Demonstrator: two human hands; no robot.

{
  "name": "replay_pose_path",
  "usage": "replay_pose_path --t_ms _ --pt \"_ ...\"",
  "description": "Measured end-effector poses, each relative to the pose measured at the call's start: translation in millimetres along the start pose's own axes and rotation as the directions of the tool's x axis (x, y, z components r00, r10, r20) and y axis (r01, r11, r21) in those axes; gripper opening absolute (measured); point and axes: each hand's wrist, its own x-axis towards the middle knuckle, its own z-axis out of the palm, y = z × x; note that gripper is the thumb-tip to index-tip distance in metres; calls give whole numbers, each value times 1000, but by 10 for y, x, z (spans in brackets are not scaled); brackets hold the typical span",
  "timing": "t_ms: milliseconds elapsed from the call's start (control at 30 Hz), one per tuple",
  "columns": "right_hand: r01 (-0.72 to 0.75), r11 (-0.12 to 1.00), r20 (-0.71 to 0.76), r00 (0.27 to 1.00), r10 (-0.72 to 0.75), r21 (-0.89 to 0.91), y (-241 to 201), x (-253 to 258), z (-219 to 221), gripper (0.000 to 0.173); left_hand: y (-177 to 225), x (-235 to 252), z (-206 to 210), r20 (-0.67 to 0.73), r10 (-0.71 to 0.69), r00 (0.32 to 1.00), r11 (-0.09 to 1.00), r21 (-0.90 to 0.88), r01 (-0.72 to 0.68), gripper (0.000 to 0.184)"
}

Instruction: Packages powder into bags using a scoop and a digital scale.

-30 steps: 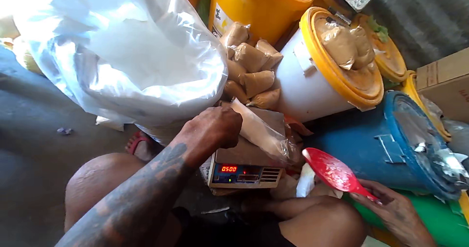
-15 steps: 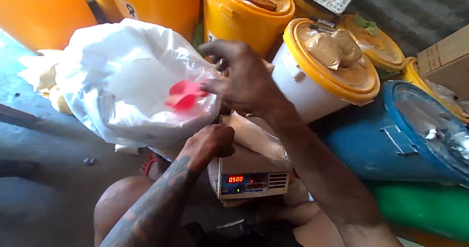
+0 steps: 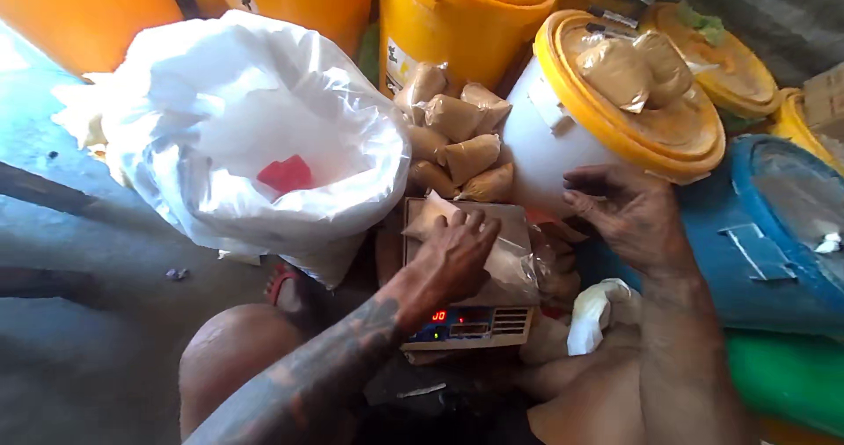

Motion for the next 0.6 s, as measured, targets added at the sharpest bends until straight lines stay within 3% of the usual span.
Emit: replay_pose_path --t_ms 100,267,600 --pt "-40 995 -116 992 51 91 179 -192 59 25 254 170 334 84 76 994 997 16 -78 94" --pt "-78 996 -83 993 81 36 306 -264 47 24 376 412 697 141 79 987 991 95 -93 114" --pt "-108 992 -101 990 101 -60 454 -341 -204 26 369 507 683 182 41 982 982 174 -73 112"
